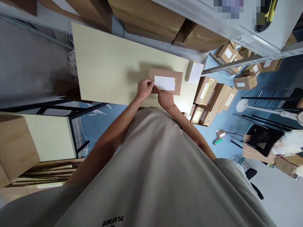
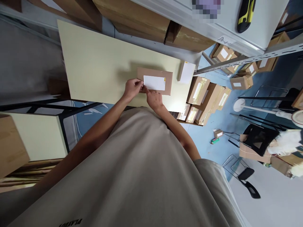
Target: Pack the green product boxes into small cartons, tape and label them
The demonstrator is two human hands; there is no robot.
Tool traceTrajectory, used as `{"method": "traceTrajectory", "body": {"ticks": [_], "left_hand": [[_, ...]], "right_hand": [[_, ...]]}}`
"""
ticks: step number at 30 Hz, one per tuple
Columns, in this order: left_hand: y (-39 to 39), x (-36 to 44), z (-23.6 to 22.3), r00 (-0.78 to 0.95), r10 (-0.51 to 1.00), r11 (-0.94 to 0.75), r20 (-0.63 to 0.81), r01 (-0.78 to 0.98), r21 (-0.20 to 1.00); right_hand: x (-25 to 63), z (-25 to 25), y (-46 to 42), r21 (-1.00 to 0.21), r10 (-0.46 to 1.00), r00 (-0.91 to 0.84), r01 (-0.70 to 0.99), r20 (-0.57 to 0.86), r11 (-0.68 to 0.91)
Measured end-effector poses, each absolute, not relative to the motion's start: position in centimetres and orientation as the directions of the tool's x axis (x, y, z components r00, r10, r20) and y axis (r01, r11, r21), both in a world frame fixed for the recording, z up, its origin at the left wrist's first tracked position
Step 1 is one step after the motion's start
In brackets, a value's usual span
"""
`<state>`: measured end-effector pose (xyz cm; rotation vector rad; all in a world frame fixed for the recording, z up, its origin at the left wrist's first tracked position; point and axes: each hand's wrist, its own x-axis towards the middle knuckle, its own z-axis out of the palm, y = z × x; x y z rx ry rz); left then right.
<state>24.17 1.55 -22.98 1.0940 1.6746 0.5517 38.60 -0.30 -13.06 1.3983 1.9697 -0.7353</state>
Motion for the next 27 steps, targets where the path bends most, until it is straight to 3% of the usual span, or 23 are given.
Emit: {"method": "traceTrajectory", "body": {"ticks": [8, 17, 27], "left_hand": [[1.8, 23.7, -22.3, -0.039, 0.872, 0.457, -0.488, 0.423, 0.782], [1.9, 22.4, -22.5, 0.109, 0.879, 0.402, -0.465, 0.356, 0.844], [1.8, 22.2, -22.2, 0.147, 0.869, 0.378, -0.472, 0.419, 0.826]], "right_hand": [[36.6, -13.3, 2.6, -0.006, 0.685, -0.167, 0.973, -0.709, 0.231], [35.1, -12.8, 0.9, 0.053, 0.689, -0.094, 0.980, -0.719, 0.189], [33.3, -12.2, -1.7, 0.095, 0.681, 0.071, 0.995, -0.729, -0.002]]}}
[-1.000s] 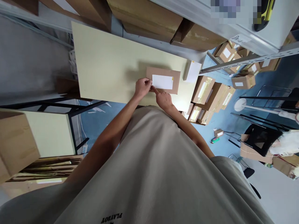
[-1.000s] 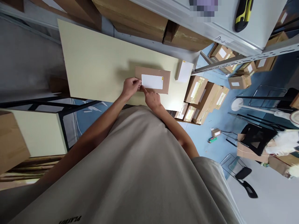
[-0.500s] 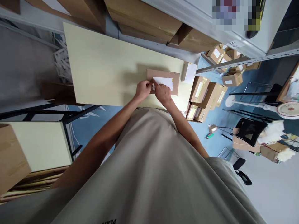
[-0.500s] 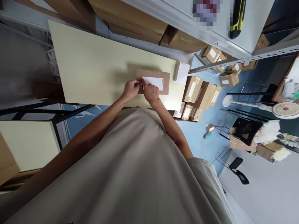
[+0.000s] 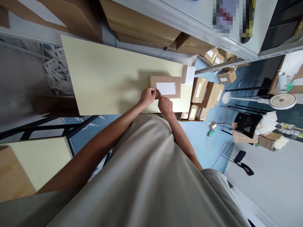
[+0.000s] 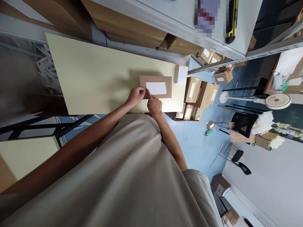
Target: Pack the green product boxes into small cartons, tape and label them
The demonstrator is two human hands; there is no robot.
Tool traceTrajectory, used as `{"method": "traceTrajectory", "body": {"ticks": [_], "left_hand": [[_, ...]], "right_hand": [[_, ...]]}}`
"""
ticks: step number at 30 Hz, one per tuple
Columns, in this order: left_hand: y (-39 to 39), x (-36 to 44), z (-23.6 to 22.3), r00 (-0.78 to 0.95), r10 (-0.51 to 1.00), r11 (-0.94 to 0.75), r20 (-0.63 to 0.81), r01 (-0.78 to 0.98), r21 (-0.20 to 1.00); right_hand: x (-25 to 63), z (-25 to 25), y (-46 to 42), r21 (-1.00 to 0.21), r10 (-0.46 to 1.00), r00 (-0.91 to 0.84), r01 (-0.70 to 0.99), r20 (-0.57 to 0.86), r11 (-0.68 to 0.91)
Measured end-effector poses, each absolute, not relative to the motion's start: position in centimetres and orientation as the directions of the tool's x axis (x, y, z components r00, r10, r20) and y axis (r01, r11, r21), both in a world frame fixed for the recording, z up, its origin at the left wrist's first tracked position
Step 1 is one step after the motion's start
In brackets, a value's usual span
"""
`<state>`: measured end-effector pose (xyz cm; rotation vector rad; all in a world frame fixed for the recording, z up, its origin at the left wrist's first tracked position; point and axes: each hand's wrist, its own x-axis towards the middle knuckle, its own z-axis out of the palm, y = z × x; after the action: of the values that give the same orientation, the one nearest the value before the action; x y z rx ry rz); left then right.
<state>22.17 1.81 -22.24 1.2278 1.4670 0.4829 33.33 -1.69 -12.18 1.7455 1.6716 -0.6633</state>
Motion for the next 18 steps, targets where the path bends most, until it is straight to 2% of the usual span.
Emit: {"method": "traceTrajectory", "body": {"ticks": [9, 13, 15, 18], "left_hand": [[0.9, 20.6, -23.2, 0.048, 0.873, 0.403, -0.485, 0.485, 0.776], [0.4, 19.8, -24.0, -0.030, 0.850, 0.470, -0.526, 0.493, 0.732], [0.2, 19.8, -23.9, -0.057, 0.817, 0.529, -0.574, 0.471, 0.706], [-0.3, 20.5, -23.0, -0.071, 0.777, 0.583, -0.625, 0.456, 0.673]], "right_hand": [[33.4, -12.4, -3.2, 0.101, 0.683, 0.050, 0.994, -0.729, 0.035], [35.1, -11.9, -4.2, -0.001, 0.702, -0.036, 0.999, -0.711, 0.049], [37.5, -11.8, -4.2, -0.047, 0.771, -0.022, 0.999, -0.636, -0.010], [42.4, -12.8, -3.8, -0.096, 0.882, 0.148, 0.972, -0.447, -0.212]]}}
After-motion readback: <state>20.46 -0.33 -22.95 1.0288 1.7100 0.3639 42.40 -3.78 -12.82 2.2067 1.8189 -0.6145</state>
